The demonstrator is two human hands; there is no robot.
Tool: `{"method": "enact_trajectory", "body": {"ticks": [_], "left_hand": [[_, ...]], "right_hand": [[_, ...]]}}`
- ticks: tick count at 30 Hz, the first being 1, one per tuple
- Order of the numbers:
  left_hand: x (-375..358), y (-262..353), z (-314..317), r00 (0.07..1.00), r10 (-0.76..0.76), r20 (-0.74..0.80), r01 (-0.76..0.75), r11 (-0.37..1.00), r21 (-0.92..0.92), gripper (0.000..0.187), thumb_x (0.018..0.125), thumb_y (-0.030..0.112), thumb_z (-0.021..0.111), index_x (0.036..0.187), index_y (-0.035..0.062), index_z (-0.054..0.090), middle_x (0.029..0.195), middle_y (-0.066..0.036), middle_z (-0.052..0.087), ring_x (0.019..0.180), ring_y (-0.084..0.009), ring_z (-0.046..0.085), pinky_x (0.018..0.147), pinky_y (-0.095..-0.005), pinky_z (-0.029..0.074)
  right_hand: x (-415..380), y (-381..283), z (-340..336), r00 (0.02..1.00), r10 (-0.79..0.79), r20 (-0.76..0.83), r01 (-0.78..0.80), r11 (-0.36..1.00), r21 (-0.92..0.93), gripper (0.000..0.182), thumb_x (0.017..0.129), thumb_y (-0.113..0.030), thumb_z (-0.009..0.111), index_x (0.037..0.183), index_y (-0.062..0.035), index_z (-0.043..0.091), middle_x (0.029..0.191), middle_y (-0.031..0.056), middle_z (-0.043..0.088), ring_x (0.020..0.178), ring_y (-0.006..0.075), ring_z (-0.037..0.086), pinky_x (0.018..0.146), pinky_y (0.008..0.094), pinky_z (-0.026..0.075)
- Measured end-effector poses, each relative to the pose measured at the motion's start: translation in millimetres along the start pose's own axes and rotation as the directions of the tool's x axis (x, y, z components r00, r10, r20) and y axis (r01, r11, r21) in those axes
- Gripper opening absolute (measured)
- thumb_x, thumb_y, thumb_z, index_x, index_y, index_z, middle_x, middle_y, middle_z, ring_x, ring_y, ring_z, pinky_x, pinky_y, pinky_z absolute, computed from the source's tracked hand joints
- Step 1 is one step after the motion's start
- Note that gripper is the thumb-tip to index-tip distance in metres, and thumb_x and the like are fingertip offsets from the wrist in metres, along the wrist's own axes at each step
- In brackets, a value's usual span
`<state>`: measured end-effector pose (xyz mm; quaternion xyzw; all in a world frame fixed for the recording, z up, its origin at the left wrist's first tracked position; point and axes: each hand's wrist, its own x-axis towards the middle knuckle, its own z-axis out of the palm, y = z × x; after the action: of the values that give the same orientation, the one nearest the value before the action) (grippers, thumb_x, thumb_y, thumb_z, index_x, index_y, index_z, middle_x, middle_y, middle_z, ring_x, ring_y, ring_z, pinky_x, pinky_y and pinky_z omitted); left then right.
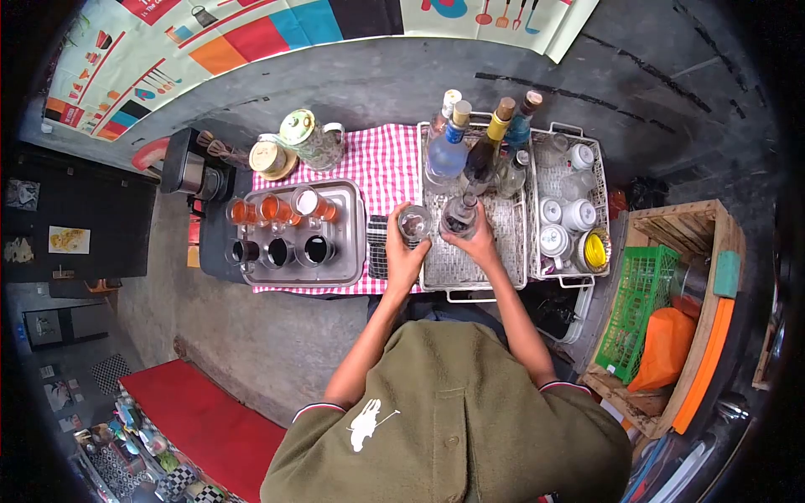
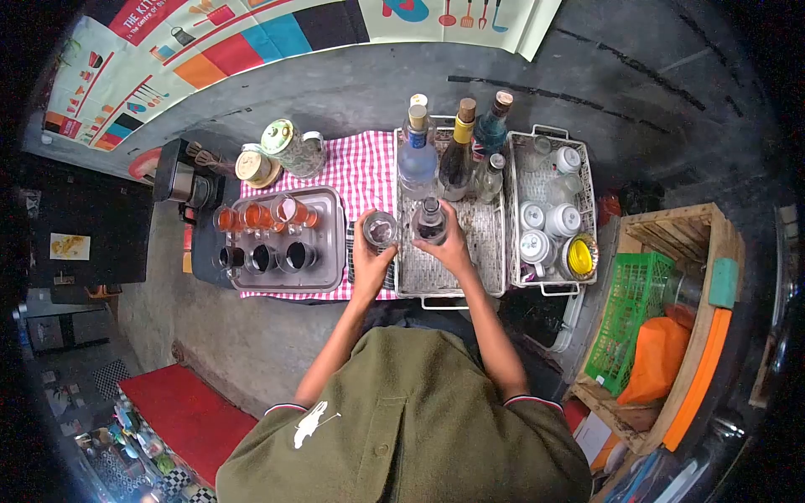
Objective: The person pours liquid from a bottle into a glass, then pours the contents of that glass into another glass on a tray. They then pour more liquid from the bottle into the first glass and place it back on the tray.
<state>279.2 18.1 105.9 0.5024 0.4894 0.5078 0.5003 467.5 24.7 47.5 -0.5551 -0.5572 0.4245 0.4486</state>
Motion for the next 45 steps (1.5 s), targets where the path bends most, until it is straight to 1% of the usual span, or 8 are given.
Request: {"method": "enact_trajectory", "body": {"ticks": [9, 13, 21, 26, 33, 36, 39, 45], "left_hand": [[0, 7, 10, 0.999, -0.017, -0.047, 0.015, 0.999, -0.034, 0.07, 0.078, -0.003, 0.075, 0.138, 0.0011, 0.04, 0.12, -0.009, 0.052, 0.109, -0.0166, 0.055, 0.096, -0.0305, 0.047], [-2, 7, 14, 0.999, -0.006, -0.051, 0.003, 0.997, -0.072, 0.07, 0.077, -0.002, 0.076, 0.137, 0.0004, 0.041, 0.119, -0.009, 0.053, 0.108, -0.0166, 0.056, 0.098, -0.0311, 0.046], [-11, -1, 14, 0.998, -0.007, -0.056, 0.004, 0.998, -0.062, 0.065, 0.077, -0.003, 0.074, 0.135, -0.0004, 0.045, 0.118, -0.009, 0.057, 0.11, -0.0158, 0.057, 0.098, -0.0309, 0.046], [-15, -12, 9, 0.998, -0.003, -0.065, 0.001, 1.0, -0.03, 0.065, 0.078, -0.004, 0.073, 0.136, -0.0002, 0.044, 0.118, -0.009, 0.058, 0.11, -0.0158, 0.058, 0.097, -0.031, 0.047], [-15, -11, 6, 0.996, 0.021, -0.087, -0.024, 0.999, -0.033, 0.067, 0.079, -0.002, 0.073, 0.138, -0.0008, 0.042, 0.117, -0.01, 0.058, 0.11, -0.0164, 0.058, 0.098, -0.0317, 0.047], [-15, -9, 7, 0.996, 0.01, -0.086, -0.016, 0.997, -0.074, 0.069, 0.08, -0.001, 0.074, 0.14, -0.0004, 0.04, 0.118, -0.01, 0.058, 0.11, -0.0173, 0.058, 0.098, -0.0321, 0.047], [-14, -4, 9, 0.994, 0.011, -0.109, -0.017, 0.998, -0.058, 0.071, 0.08, -0.001, 0.074, 0.142, 0.0004, 0.038, 0.118, -0.011, 0.057, 0.109, -0.0179, 0.058, 0.097, -0.032, 0.047], [-11, 4, 9, 0.994, -0.001, -0.114, -0.004, 0.999, -0.046, 0.073, 0.079, -0.001, 0.074, 0.143, 0.0004, 0.038, 0.121, -0.013, 0.055, 0.11, -0.0191, 0.057, 0.098, -0.0326, 0.046]], "right_hand": [[0, 7, -4, 1.0, -0.023, 0.004, 0.023, 0.98, -0.198, 0.097, 0.065, -0.032, 0.094, 0.139, -0.0073, 0.036, 0.131, 0.0165, 0.054, 0.122, 0.0286, 0.057, 0.099, 0.0425, 0.048], [3, 14, -4, 0.998, -0.047, 0.033, 0.05, 0.993, -0.107, 0.096, 0.065, -0.032, 0.094, 0.138, -0.0076, 0.037, 0.129, 0.0155, 0.056, 0.121, 0.0294, 0.058, 0.098, 0.0428, 0.048], [6, 22, 0, 0.992, -0.118, -0.037, 0.109, 0.976, -0.189, 0.094, 0.063, -0.031, 0.093, 0.137, -0.0069, 0.039, 0.122, 0.0176, 0.061, 0.115, 0.0332, 0.063, 0.094, 0.0432, 0.051], [5, 21, 0, 0.995, -0.103, -0.009, 0.099, 0.975, -0.2, 0.094, 0.063, -0.032, 0.093, 0.137, -0.0067, 0.04, 0.122, 0.0181, 0.062, 0.114, 0.0338, 0.063, 0.094, 0.0429, 0.051], [-1, 6, -5, 0.994, -0.104, 0.03, 0.106, 0.989, -0.107, 0.09, 0.062, -0.031, 0.093, 0.134, -0.006, 0.045, 0.119, 0.016, 0.064, 0.112, 0.0273, 0.064, 0.096, 0.0397, 0.05], [1, -1, -12, 0.995, -0.081, 0.061, 0.082, 0.996, -0.019, 0.09, 0.062, -0.028, 0.092, 0.134, -0.0049, 0.045, 0.12, 0.0152, 0.063, 0.111, 0.0252, 0.064, 0.097, 0.0391, 0.05], [5, -5, -17, 0.992, -0.118, 0.052, 0.106, 0.973, 0.204, 0.09, 0.062, -0.026, 0.092, 0.135, -0.0026, 0.045, 0.12, 0.0148, 0.061, 0.11, 0.0244, 0.063, 0.096, 0.0387, 0.052], [4, -26, -39, 0.996, -0.021, 0.085, -0.01, 0.937, 0.349, 0.096, 0.06, -0.027, 0.092, 0.137, 0.0019, 0.043, 0.118, 0.0155, 0.057, 0.112, 0.0259, 0.06, 0.096, 0.0372, 0.05]]}}
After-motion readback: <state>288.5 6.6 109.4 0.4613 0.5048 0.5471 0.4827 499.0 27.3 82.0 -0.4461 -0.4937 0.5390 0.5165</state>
